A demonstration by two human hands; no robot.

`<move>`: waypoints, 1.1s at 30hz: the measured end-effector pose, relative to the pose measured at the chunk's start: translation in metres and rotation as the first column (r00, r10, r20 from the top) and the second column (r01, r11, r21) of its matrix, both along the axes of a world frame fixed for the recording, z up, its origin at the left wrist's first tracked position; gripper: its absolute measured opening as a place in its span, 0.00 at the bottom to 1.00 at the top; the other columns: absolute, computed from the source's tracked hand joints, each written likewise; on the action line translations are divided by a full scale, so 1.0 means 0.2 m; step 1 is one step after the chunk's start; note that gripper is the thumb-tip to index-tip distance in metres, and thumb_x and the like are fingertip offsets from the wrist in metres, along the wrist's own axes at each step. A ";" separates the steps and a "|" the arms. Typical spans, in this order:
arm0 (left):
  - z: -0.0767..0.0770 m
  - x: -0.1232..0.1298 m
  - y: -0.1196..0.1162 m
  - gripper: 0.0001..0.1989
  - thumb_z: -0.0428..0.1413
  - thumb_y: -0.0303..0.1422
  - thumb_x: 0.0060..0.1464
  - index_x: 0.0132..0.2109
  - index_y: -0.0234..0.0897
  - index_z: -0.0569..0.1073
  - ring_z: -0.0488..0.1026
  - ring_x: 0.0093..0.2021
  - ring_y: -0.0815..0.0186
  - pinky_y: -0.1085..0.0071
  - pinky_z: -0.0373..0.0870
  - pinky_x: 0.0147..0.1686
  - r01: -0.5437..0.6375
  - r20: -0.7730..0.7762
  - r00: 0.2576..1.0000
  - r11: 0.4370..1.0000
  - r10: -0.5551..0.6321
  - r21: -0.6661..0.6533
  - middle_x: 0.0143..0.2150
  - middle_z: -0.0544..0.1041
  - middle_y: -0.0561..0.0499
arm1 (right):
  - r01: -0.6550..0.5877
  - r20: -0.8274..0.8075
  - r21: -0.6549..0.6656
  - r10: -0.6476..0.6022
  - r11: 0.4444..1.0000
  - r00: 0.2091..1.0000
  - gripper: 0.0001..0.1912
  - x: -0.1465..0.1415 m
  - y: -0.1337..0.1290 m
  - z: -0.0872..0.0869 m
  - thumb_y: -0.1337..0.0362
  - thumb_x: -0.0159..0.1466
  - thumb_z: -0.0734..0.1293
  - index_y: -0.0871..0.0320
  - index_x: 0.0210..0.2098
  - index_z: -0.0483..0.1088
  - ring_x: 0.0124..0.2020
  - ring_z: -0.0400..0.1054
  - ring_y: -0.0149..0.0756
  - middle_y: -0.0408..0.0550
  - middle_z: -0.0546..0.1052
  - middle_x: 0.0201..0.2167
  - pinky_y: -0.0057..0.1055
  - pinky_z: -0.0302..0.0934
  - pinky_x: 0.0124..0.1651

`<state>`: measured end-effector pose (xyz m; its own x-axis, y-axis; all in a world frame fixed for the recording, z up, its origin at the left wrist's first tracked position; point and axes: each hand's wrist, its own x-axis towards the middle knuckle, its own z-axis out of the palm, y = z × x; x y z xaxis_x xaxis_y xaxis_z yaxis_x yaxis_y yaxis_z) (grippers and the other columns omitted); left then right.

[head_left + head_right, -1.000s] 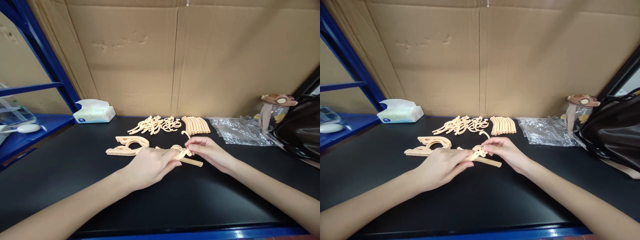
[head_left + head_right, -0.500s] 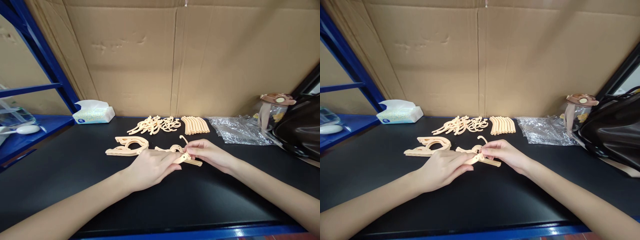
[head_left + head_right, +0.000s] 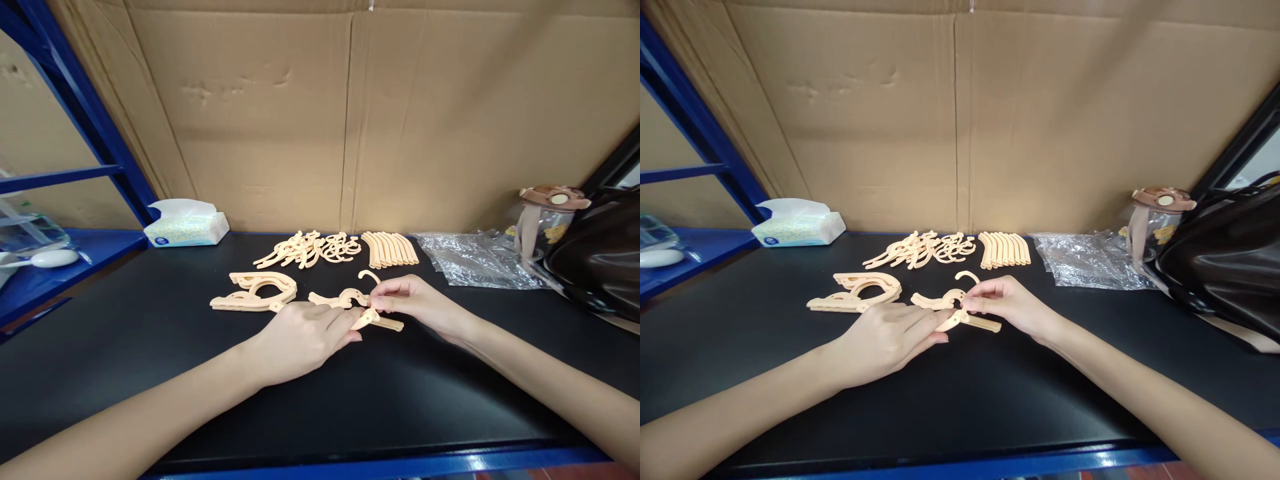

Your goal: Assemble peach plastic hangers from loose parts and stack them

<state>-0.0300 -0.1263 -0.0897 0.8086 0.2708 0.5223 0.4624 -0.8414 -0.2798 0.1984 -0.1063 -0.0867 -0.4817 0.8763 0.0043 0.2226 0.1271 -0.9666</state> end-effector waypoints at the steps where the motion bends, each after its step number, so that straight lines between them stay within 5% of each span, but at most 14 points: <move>1: 0.00 0.00 0.00 0.10 0.46 0.33 0.64 0.48 0.32 0.65 0.74 0.26 0.68 0.72 0.64 0.23 -0.003 0.000 1.000 1.000 0.003 0.000 0.31 0.77 0.54 | 0.008 -0.001 0.009 -0.008 1.000 1.000 0.11 0.00 0.00 0.00 0.54 0.56 0.69 0.56 0.30 0.76 0.32 0.65 0.31 0.41 0.73 0.27 0.29 0.57 0.40; 14: 0.01 0.02 -0.01 0.12 0.43 0.34 0.65 0.43 0.32 0.68 0.74 0.25 0.68 0.72 0.60 0.20 -0.093 -0.048 0.995 0.993 0.090 -0.068 0.28 0.76 0.54 | 0.099 0.063 0.154 -0.110 0.983 0.992 0.11 -0.02 -0.01 0.01 0.55 0.57 0.68 0.58 0.29 0.75 0.30 0.66 0.31 0.42 0.75 0.27 0.28 0.59 0.36; 33: 0.00 0.05 -0.04 0.16 0.39 0.34 0.66 0.42 0.30 0.68 0.71 0.21 0.69 0.72 0.56 0.19 -0.168 0.020 0.986 0.984 0.167 0.056 0.24 0.74 0.53 | 0.107 0.027 0.075 -0.110 0.991 0.994 0.12 -0.03 -0.03 0.01 0.56 0.57 0.68 0.58 0.32 0.76 0.33 0.68 0.33 0.44 0.76 0.29 0.30 0.60 0.39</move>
